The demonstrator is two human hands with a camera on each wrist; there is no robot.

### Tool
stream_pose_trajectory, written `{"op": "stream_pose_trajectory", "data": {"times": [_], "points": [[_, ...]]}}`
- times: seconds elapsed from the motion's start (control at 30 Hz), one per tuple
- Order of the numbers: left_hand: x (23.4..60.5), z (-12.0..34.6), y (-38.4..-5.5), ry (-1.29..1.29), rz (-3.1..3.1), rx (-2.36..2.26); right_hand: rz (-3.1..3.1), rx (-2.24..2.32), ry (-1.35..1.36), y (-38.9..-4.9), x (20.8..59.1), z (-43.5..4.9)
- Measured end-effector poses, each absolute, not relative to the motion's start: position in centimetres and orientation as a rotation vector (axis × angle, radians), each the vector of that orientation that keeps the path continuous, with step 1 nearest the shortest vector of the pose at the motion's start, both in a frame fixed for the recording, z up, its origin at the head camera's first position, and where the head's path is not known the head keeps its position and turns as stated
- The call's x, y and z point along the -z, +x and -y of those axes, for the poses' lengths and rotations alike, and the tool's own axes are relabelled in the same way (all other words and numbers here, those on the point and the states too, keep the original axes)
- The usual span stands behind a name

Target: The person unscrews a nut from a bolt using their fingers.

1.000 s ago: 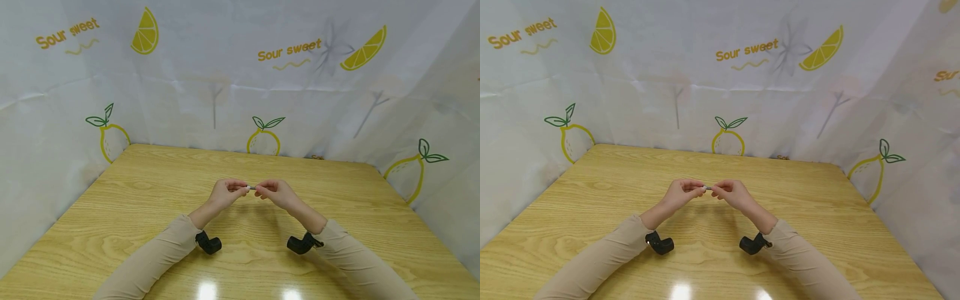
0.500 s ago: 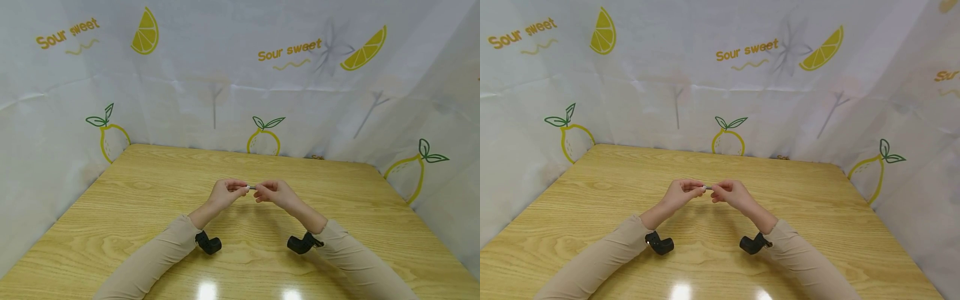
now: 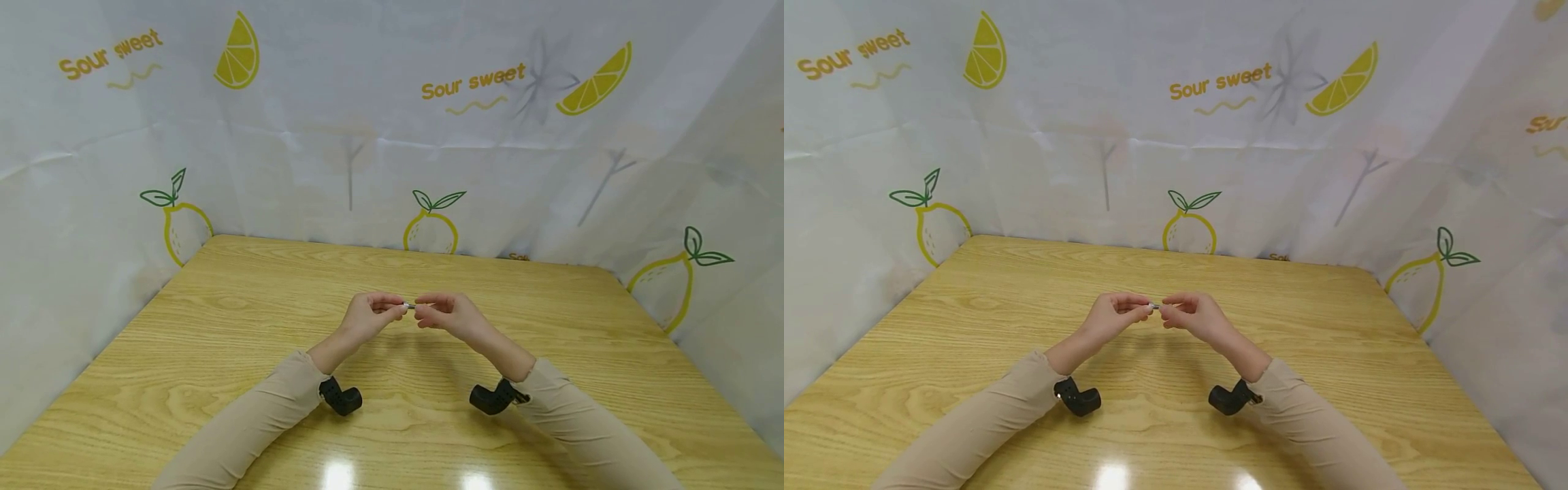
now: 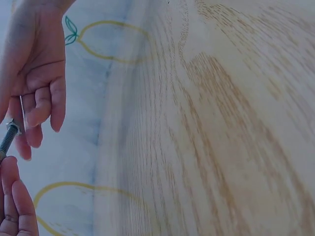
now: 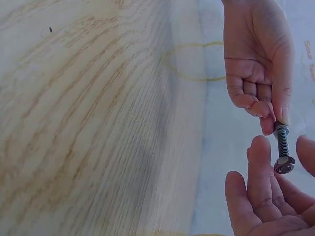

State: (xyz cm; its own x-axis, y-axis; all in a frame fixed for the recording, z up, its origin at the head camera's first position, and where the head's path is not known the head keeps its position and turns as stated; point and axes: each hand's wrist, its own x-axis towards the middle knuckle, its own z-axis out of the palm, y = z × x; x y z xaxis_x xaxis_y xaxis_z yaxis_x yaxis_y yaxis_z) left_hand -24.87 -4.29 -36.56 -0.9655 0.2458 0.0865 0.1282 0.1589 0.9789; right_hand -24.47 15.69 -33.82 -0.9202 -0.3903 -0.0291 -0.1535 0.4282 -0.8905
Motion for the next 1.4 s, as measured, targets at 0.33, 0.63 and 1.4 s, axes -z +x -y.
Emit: {"op": "stream_pose_trajectory", "data": {"times": [0.33,0.63,1.4], "points": [[36.53,4.28,-24.88,0.385,-2.324,-1.939,-2.477,1.510,-0.485,-24.50,33.88,-15.66],[36.56,4.28,-24.88,0.377,-2.321,-1.950,-2.411,1.495,-0.454,-24.66,33.81,-15.81],[36.55,4.29,-24.84,0.385,-2.306,-1.948,-2.436,1.535,-0.437,-24.57,33.85,-15.77]]}}
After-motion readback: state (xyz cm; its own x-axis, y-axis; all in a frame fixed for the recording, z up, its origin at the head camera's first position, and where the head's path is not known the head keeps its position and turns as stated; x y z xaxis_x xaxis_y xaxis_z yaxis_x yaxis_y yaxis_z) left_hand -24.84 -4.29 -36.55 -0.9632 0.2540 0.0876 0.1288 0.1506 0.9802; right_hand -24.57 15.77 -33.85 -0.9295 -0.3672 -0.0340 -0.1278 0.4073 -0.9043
